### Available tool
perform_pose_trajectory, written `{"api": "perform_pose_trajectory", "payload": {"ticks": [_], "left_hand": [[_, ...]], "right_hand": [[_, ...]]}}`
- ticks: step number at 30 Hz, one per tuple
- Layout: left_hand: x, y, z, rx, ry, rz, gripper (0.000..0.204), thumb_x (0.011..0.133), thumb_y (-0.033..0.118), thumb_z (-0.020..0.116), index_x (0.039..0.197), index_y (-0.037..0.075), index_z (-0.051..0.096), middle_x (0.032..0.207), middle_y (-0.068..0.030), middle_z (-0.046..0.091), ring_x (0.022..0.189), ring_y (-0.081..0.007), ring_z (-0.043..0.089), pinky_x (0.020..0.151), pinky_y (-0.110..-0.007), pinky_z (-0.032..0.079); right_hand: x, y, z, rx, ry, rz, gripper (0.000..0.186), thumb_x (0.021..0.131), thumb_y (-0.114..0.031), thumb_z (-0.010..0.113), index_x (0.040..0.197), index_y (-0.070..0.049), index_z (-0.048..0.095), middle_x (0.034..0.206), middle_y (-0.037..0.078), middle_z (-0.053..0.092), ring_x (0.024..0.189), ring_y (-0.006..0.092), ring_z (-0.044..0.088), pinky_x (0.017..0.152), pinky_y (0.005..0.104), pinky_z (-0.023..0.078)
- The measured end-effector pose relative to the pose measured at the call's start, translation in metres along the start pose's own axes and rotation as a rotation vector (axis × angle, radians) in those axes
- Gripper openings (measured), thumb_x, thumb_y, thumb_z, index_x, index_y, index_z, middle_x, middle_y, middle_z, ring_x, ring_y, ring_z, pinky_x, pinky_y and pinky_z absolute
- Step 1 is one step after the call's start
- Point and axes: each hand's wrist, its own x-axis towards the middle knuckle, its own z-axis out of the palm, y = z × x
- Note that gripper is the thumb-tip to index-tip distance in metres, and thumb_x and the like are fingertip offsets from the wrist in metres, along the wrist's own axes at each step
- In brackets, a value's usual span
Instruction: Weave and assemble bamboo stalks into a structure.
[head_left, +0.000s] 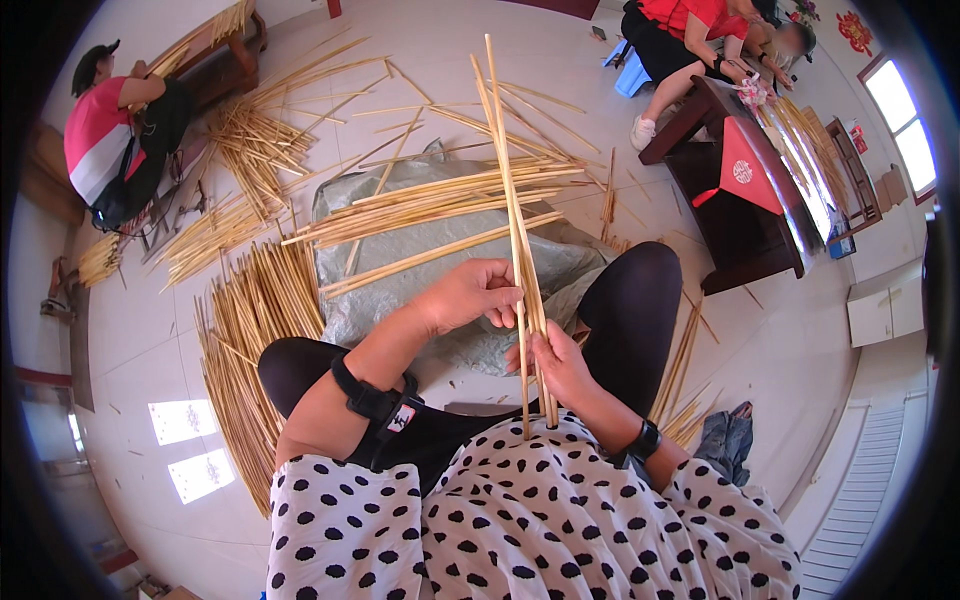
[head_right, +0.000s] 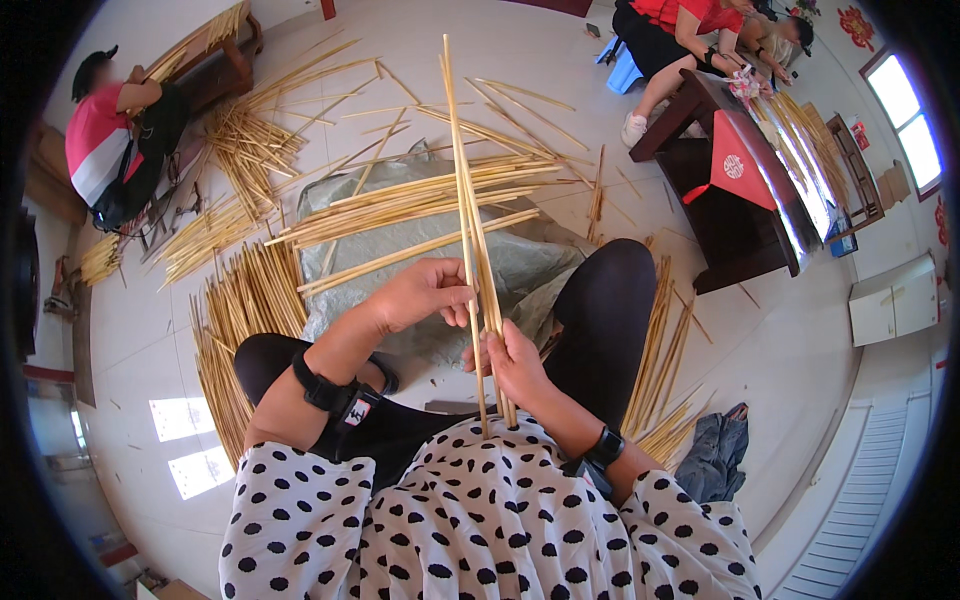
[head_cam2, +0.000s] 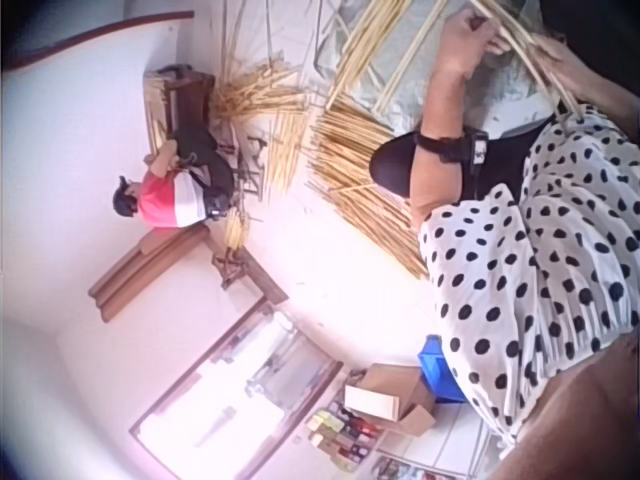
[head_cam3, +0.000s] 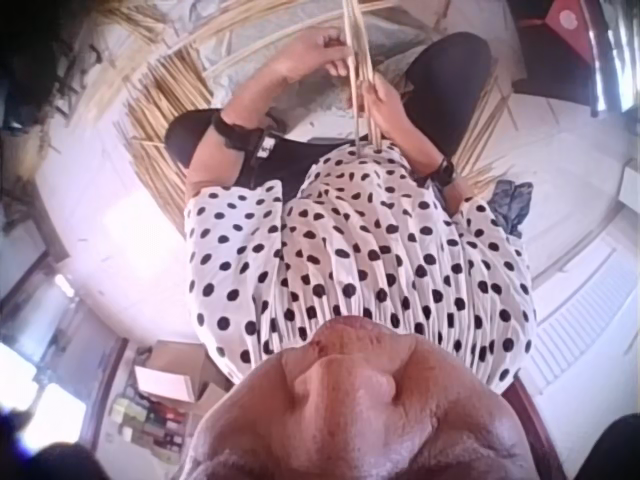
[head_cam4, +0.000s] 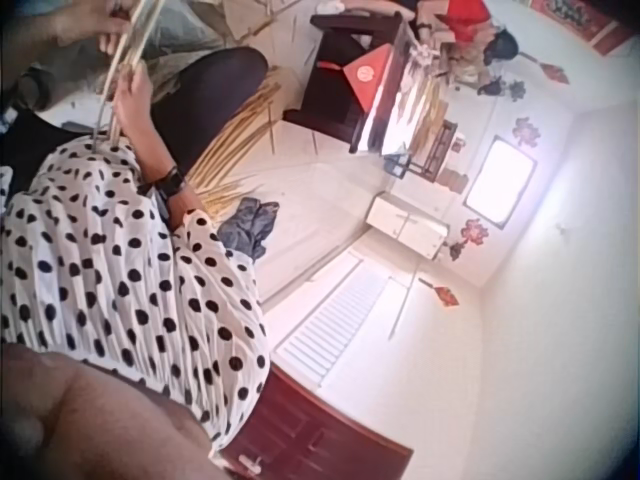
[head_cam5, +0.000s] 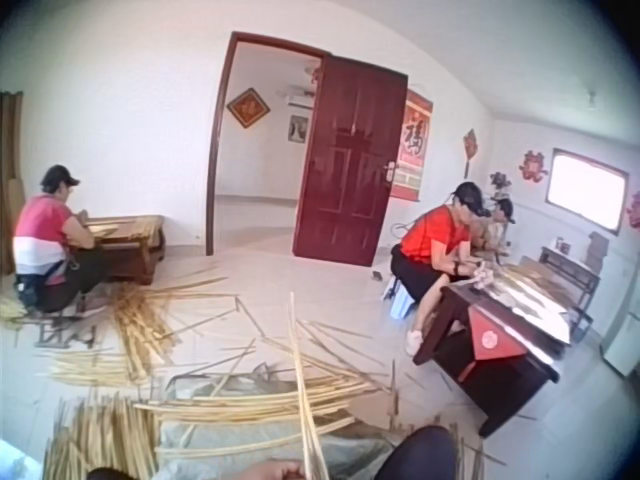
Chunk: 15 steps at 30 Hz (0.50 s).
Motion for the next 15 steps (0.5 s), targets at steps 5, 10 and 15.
{"api": "perform_pose_trajectory", "payload": {"ticks": [5, 10, 15], "left_hand": [[0.002, -0.006, 0.001, 0.042, -0.002, -0.006, 0.016, 0.09, 0.016, 0.057, 0.095, 0.001, 0.058, 0.08, -0.0047, 0.063, 0.065, -0.0103, 0.06, 0.058, -0.022, 0.049], [0.001, -0.006, 0.0, 0.067, 0.034, -0.005, 0.017, 0.09, 0.017, 0.057, 0.095, 0.0, 0.058, 0.08, -0.0041, 0.063, 0.065, -0.01, 0.06, 0.058, -0.022, 0.049], [0.0, -0.006, -0.002, 0.082, 0.039, -0.013, 0.018, 0.09, 0.018, 0.057, 0.097, 0.001, 0.058, 0.08, -0.0042, 0.063, 0.066, -0.0098, 0.06, 0.06, -0.022, 0.049]], "right_hand": [[-0.005, -0.003, 0.005, 0.068, -0.038, 0.06, 0.02, 0.099, -0.016, 0.031, 0.111, -0.003, 0.041, 0.086, 0.011, 0.06, 0.07, 0.0162, 0.063, 0.063, 0.0278, 0.052], [-0.006, -0.006, 0.005, 0.073, -0.036, 0.05, 0.022, 0.1, -0.017, 0.031, 0.113, -0.003, 0.041, 0.086, 0.012, 0.06, 0.066, 0.0152, 0.061, 0.062, 0.0271, 0.052], [-0.006, -0.012, 0.006, 0.074, -0.029, 0.033, 0.024, 0.1, -0.019, 0.031, 0.114, -0.003, 0.041, 0.085, 0.012, 0.06, 0.064, 0.0154, 0.061, 0.061, 0.0266, 0.051]]}}
